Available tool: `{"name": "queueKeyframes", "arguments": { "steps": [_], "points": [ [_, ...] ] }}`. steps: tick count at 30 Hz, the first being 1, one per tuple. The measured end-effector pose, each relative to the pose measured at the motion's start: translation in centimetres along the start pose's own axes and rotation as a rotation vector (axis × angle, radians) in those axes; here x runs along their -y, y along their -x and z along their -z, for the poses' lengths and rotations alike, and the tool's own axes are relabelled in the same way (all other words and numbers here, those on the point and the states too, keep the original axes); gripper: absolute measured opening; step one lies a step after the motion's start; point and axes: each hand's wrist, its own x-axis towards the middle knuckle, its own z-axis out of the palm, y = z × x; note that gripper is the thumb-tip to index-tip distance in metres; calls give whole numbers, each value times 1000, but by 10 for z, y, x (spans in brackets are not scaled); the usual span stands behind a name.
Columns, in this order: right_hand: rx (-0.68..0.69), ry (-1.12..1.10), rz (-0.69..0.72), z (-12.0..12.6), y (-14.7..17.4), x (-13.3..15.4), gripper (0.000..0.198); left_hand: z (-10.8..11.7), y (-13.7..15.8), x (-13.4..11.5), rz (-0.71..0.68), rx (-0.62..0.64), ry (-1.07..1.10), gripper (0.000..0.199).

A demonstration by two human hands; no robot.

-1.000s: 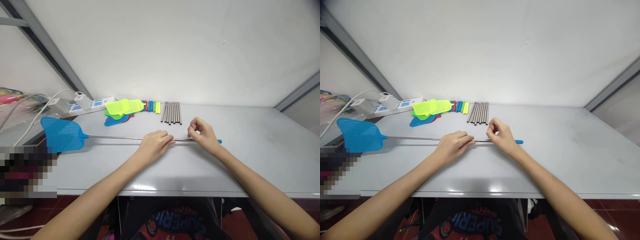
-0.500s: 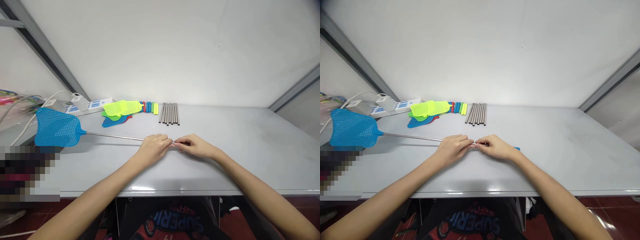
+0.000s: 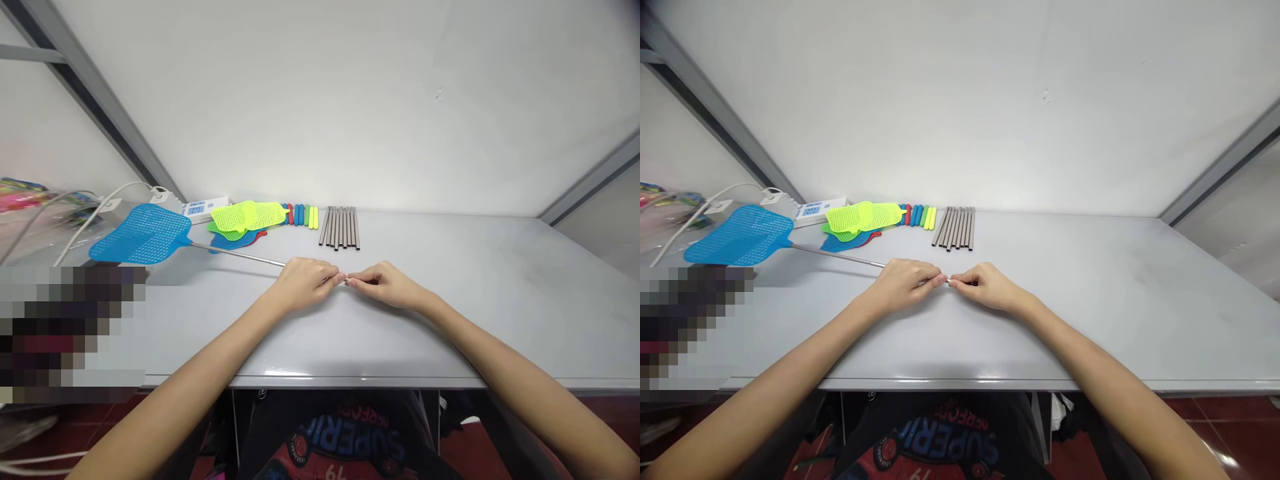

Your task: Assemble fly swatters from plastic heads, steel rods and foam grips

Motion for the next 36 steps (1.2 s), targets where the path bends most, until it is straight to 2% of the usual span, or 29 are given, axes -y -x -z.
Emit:
{"name": "queueKeyframes", "arguments": {
  "steps": [6, 12, 19, 28, 36],
  "points": [
    [-17, -2, -4, 0, -1, 4, 37, 4, -1, 4, 10, 19, 53, 43],
    [-43, 23, 7, -3, -2, 5, 35, 9, -3, 9, 69, 110, 147, 49],
    [24, 49, 29, -2, -1, 5, 31, 10, -3, 15, 110, 245, 339, 51],
    [36, 38, 1, 4, 1, 7, 30, 15, 0, 23, 102, 204, 345, 52],
    [58, 7, -39, 2, 3, 2, 34, 6, 14, 16, 95, 99, 199, 52]
  ]
}}
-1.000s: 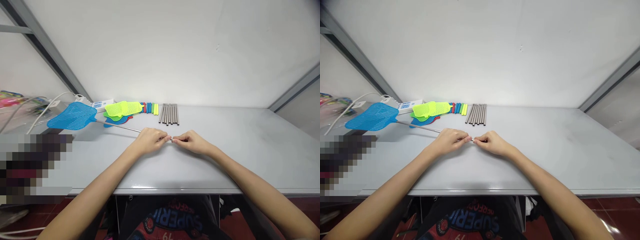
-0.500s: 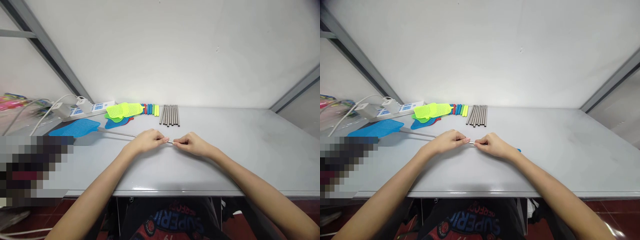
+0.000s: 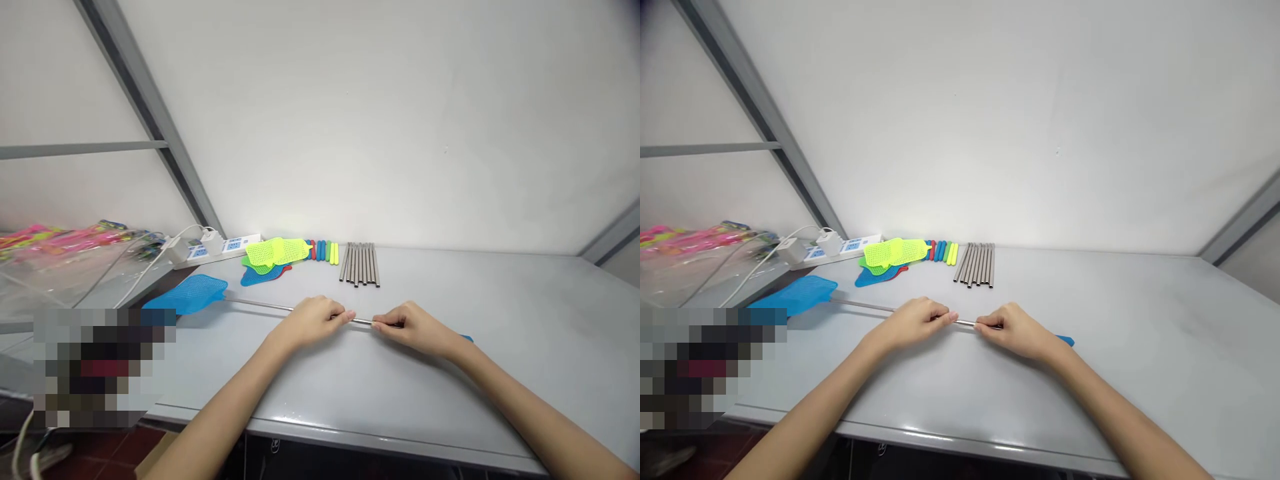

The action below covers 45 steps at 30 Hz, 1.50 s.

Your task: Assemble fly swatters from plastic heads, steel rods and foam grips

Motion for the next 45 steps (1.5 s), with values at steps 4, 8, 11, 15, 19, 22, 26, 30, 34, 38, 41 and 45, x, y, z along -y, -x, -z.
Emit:
{"name": "queueKeyframes", "arguments": {
  "steps": [4, 8, 11, 15, 19, 22, 26, 30, 34, 38, 41, 45],
  "points": [
    [39, -37, -25, -2, 1, -1, 32, -9, 4, -6, -5, -41, -78, 49],
    [10, -36, -61, -6, -1, -5, 35, -16, 1, -17, 1, -103, -174, 43],
    [-21, 24, -97, -8, -3, -9, 36, -23, -2, -28, -49, -116, -240, 27],
    [30, -7, -37, -5, -3, -10, 36, -33, -5, -36, -57, -86, -273, 11],
    [96, -48, 3, -1, -3, -10, 36, -32, -4, -35, -111, -96, -235, 13],
    [117, -112, -48, 0, -3, -11, 39, -29, -4, -34, -146, -133, -215, 21],
    [143, -184, -99, -1, -3, -12, 42, -30, -6, -31, -180, -145, -217, 26],
    [148, -253, -75, -2, -7, -9, 41, -29, -12, -20, -211, -162, -258, 26],
    [122, -331, -79, -5, -10, -5, 41, -22, -16, -11, -235, -188, -272, 31],
    [100, -385, -83, -8, -12, -3, 41, -17, -17, -7, -221, -211, -271, 38],
    [100, -410, -107, -9, -13, -2, 41, -15, -17, -5, -223, -200, -258, 42],
    [88, -387, -129, -9, -12, -1, 41, -13, -18, -5, -209, -183, -242, 43]
  ]
}}
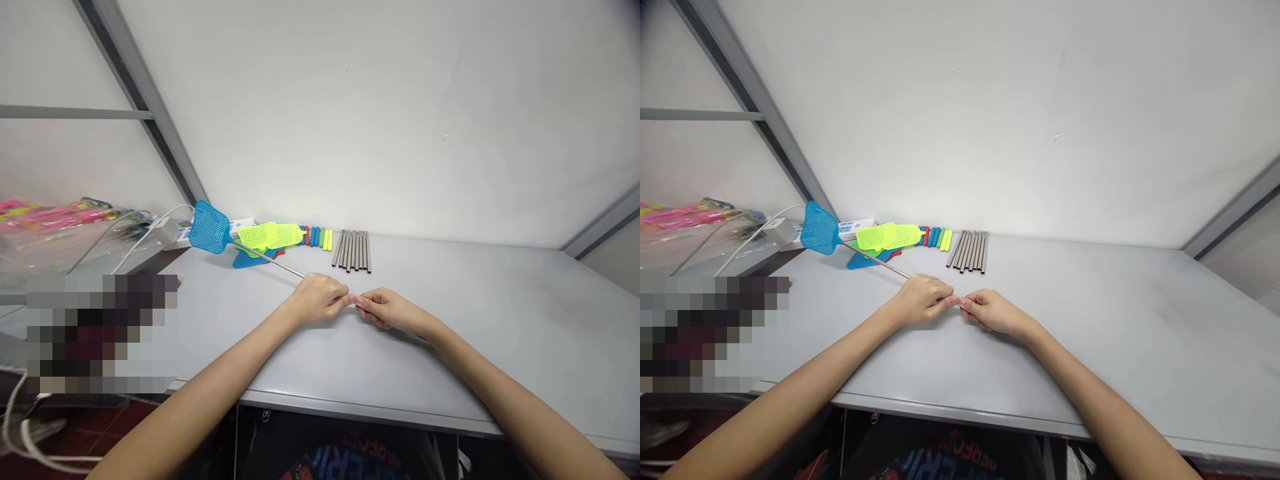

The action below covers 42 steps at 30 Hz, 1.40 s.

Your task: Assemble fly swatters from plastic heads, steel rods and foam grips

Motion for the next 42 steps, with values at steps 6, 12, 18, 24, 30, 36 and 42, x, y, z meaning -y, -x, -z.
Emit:
{"name": "queueKeyframes", "arguments": {
  "steps": [6, 12, 18, 24, 30, 36, 42],
  "points": [
    [-48, 181, 34, 2, 3, 3, 41, 2, -1, 1, 24, 5, 13, 46],
    [-85, 297, 73, 1, 5, 10, 40, 3, -1, 4, 58, -19, -12, 48],
    [-93, 350, 88, 3, 7, 11, 38, 3, 0, 7, 69, -49, -34, 49],
    [-82, 353, 101, 6, 9, 10, 38, 3, 1, 11, 72, -79, -85, 48],
    [-64, 338, 93, 10, 10, 9, 37, 4, 2, 14, 85, -97, -61, 48],
    [-30, 304, 100, 13, 10, 9, 37, 7, 3, 15, 93, -112, -70, 47],
    [-26, 305, 112, 14, 10, 8, 38, 7, 5, 19, 125, -119, -72, 46]
  ]
}}
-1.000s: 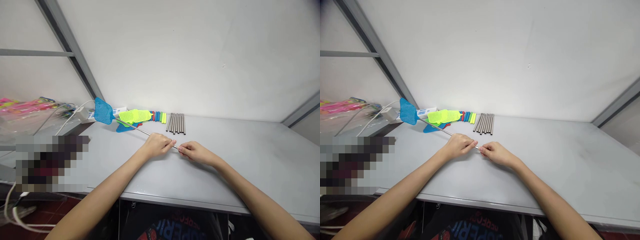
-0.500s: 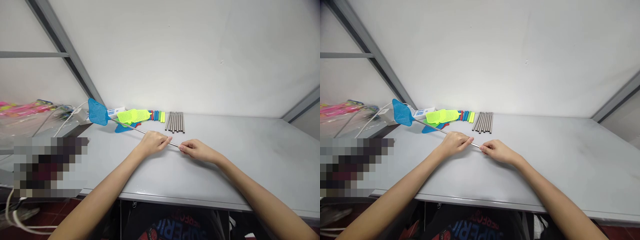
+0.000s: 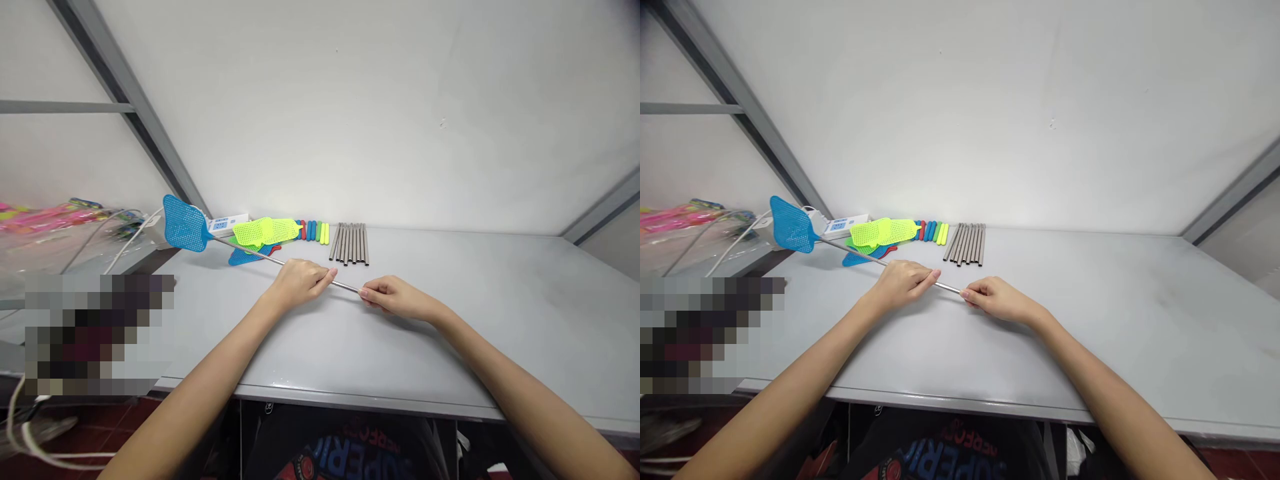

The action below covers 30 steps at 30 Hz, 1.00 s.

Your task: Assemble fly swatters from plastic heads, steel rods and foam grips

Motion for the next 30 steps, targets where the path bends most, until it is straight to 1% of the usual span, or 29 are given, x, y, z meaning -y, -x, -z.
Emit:
{"name": "queueKeyframes", "arguments": {
  "steps": [5, 8, 11, 14, 16, 18, 20, 21, 22, 23, 24, 25, 26, 27, 29, 30],
  "points": [
    [-5, 0, -8, 0, 1, -2, 38, 0, 1, 2, 19, -1, 3, 47],
    [11, -38, -34, 1, 2, -6, 38, -2, 1, 0, 10, 3, 6, 47],
    [38, -119, -80, 1, 3, -12, 38, -7, 0, -5, 7, 10, 36, 45],
    [75, -261, -115, 0, 1, -18, 38, -9, 0, -10, 28, -2, 56, 42],
    [101, -377, -140, -1, -1, -20, 38, -7, 0, -15, 51, -83, 65, 34],
    [119, -471, -161, -1, -2, -21, 38, -4, 1, -21, 56, -215, 88, 27],
    [132, -532, -177, -1, -1, -21, 36, -2, 3, -30, 3, -322, 134, 28],
    [141, -556, -183, -1, -1, -20, 36, -1, 4, -35, -51, -339, 163, 27],
    [154, -581, -187, -1, 0, -20, 35, -2, 6, -40, -126, -318, 196, 25],
    [168, -605, -187, -1, 1, -19, 34, -4, 8, -46, -206, -263, 228, 22],
    [183, -625, -186, -2, 2, -18, 33, -6, 10, -51, -288, -177, 267, 21],
    [193, -638, -183, -2, 2, -17, 33, -9, 12, -56, -340, -96, 313, 23],
    [193, -645, -179, -1, 3, -16, 34, -12, 13, -60, -360, -37, 362, 27],
    [183, -642, -177, -1, 3, -15, 34, -15, 15, -64, -350, 8, 416, 32],
    [142, -623, -176, 0, 4, -13, 36, -18, 17, -69, -305, 78, 543, 36],
    [121, -615, -174, 0, 4, -12, 36, -19, 17, -70, -259, 105, 604, 38]
  ]
}}
